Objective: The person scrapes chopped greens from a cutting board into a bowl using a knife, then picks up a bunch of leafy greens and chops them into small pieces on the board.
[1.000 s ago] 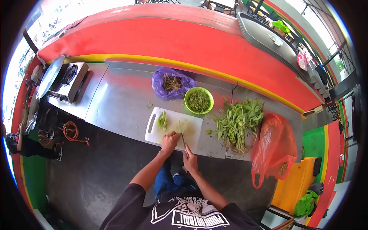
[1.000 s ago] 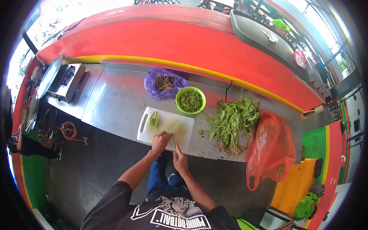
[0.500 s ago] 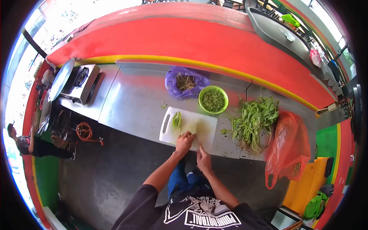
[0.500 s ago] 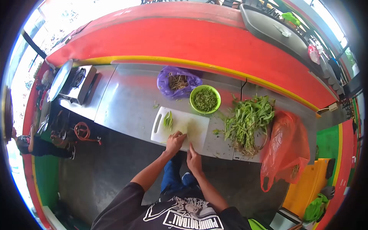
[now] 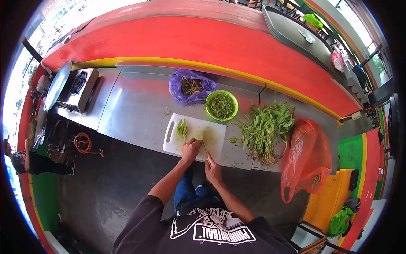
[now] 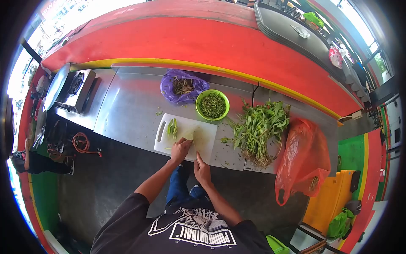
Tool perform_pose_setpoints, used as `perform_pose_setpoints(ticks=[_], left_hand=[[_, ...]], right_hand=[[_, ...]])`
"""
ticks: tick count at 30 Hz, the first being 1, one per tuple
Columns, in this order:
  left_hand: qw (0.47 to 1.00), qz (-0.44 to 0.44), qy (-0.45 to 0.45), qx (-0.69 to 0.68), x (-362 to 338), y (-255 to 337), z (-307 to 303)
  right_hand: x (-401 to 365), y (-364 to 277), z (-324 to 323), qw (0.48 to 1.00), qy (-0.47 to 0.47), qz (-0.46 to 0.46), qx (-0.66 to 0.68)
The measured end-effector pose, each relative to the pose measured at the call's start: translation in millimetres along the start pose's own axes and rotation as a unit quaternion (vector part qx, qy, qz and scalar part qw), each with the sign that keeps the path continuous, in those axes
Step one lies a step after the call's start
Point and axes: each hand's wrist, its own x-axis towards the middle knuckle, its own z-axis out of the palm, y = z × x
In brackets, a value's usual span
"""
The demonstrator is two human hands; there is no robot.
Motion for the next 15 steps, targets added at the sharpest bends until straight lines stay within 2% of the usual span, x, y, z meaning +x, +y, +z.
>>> perform_pose_setpoints(ticks=[3,5,8,11,13,15], left_hand=[[0.999,0.030,-0.016,0.015,-3.2,-4.0,-2.9],[0.998,0.051,-0.024,0.025,-4.5,-4.5,-5.1],[0.997,0.063,-0.021,0.038,-3.5,-5.6,-2.8],[0.999,0.041,-0.021,0.026,0.7,-8.8,1.8],[1.000,0.003,-0.001,-0.028,2.8,-12.5,7.7],[1.000,0.011,0.001,-0.027,1.7,-13.8,8.4]], right_hand=[[2.1,0.7,-0.7,1.000,0.013,-0.028,-0.003],[13.1,-6.7,-1.8,0.999,-0.020,0.038,0.019],[28.2,-2.3,2.9,0.999,-0.023,0.020,-0.019],[27.6,-13.2,-3.9,0.998,-0.028,0.055,0.027],[19.3,-13.0,-6.1,0.998,-0.027,0.047,0.035],[7.8,-9.9,-7.3,0.998,-0.026,0.039,0.040]])
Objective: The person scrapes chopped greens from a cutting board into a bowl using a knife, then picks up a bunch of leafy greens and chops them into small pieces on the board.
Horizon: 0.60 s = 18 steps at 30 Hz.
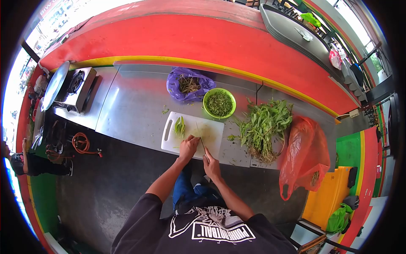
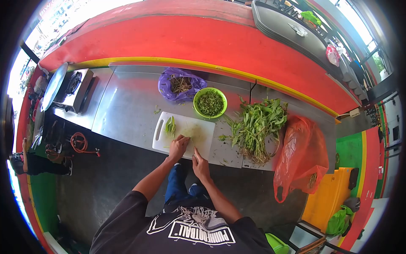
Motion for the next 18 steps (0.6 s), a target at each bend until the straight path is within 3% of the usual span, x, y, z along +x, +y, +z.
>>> perform_pose_setpoints(ticks=[6,11,18], left_hand=[[0.999,0.026,-0.017,0.038,-1.8,4.2,-8.3],[0.997,0.055,-0.005,0.047,-0.3,0.0,-6.7],[1.000,0.021,0.003,-0.004,0.8,4.1,-5.7]], right_hand=[[6.4,-0.1,5.1,0.999,-0.001,0.022,-0.040],[22.6,0.4,9.9,0.999,0.022,-0.024,-0.041],[-3.6,6.3,8.4,0.999,0.033,-0.023,-0.028]])
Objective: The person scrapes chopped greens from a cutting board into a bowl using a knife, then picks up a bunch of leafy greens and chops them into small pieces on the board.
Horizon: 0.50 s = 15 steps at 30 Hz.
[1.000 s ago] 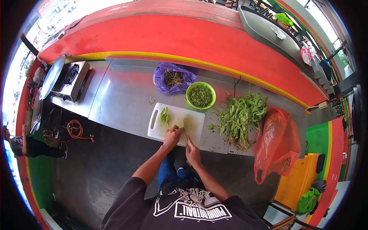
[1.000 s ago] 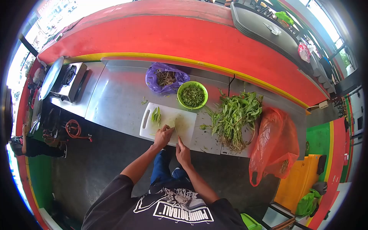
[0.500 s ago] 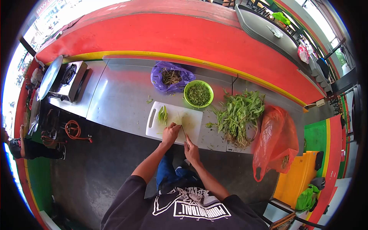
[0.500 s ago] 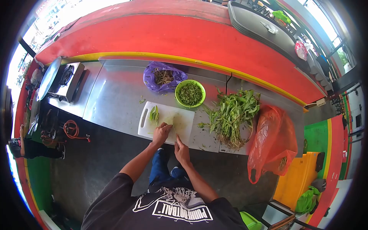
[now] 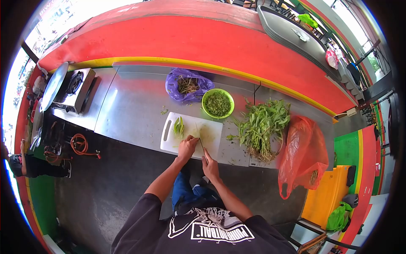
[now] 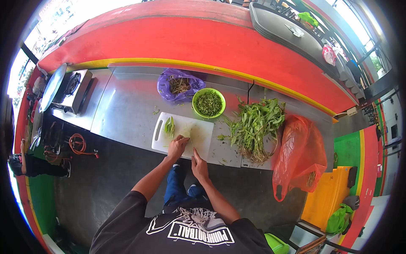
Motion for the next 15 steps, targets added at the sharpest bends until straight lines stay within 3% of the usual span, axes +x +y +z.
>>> perform_pose_setpoints(ticks=[3,5,11,13,15], left_hand=[[1.000,0.009,-0.014,0.022,-2.6,-1.3,-3.5],[0.999,0.013,-0.017,0.032,-5.5,0.3,-4.6],[0.999,-0.006,-0.018,-0.029,-0.3,-2.5,-2.6],[0.998,-0.025,0.026,-0.048,1.6,-0.4,0.3],[0.999,-0.018,0.014,-0.039,-0.5,-0.7,0.4]], right_hand=[[2.3,-1.2,1.9,1.000,0.012,-0.021,-0.017],[11.5,-8.1,0.1,0.998,-0.034,0.051,-0.022],[13.9,-4.2,6.2,1.000,0.014,-0.006,0.011],[3.3,-7.1,3.6,1.000,0.002,0.010,0.014],[-4.7,-3.6,2.3,0.999,-0.009,0.028,0.014]])
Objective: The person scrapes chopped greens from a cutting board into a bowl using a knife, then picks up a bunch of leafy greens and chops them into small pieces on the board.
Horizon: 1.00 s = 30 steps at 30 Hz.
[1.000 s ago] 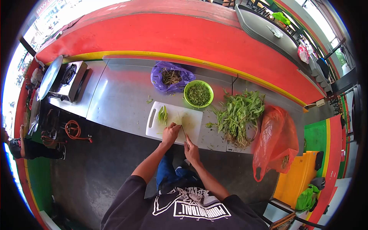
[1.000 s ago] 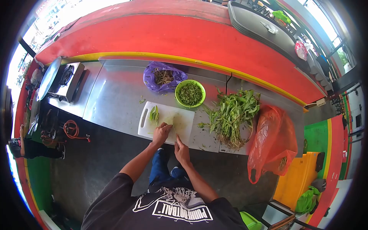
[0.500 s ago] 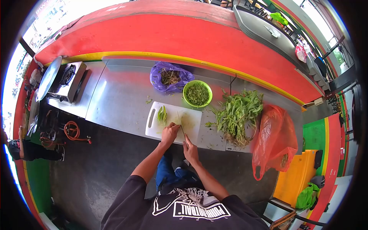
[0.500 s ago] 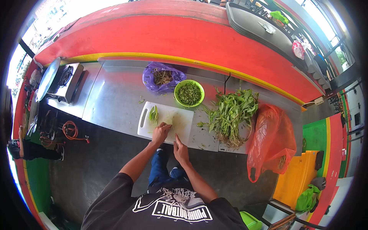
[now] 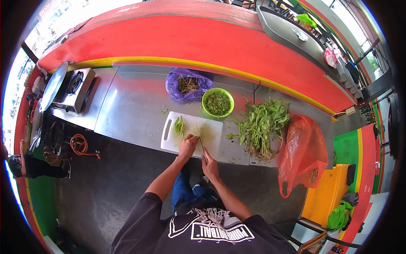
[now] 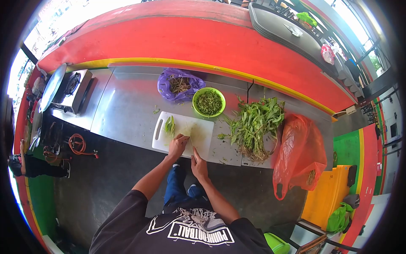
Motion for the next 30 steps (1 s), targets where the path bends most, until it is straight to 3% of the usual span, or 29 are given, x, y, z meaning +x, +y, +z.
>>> perform_pose_setpoints(ticks=[2,9,11,15,17,18,20,23,26,30], left_hand=[[1.000,0.009,-0.011,0.013,0.2,-2.0,-1.7],[0.998,0.033,-0.042,0.041,-5.9,-2.1,-5.1],[0.997,0.036,-0.045,0.042,-2.0,-2.8,-6.7],[1.000,0.001,-0.021,-0.008,2.4,0.1,-4.9],[1.000,-0.002,-0.012,-0.021,2.8,1.0,-3.0],[1.000,0.004,-0.021,-0.003,2.7,0.1,-3.2],[0.999,0.012,-0.031,0.016,0.9,-1.7,-4.6],[0.998,0.011,-0.047,0.029,-4.3,-4.3,-3.3],[0.997,0.040,-0.047,0.055,-6.0,-1.2,-6.6],[0.999,0.012,-0.024,0.028,0.9,2.6,-7.1]], right_hand=[[0.2,7.9,4.6,0.997,0.033,-0.059,-0.031],[19.6,-3.4,5.2,0.999,-0.011,0.016,-0.028],[21.7,-0.9,8.8,0.999,0.029,-0.036,-0.001],[4.9,-3.6,2.5,0.999,0.021,-0.031,0.005],[0.7,4.8,4.4,0.989,0.063,-0.109,-0.073],[1.5,3.4,4.1,0.989,0.063,-0.110,-0.073],[2.6,0.4,5.1,0.999,0.017,-0.016,-0.026],[13.1,-4.0,5.5,0.999,0.006,0.008,-0.038],[24.0,-11.3,6.5,0.999,0.006,0.002,-0.053],[16.6,-11.8,7.4,0.999,0.024,-0.018,-0.014]])
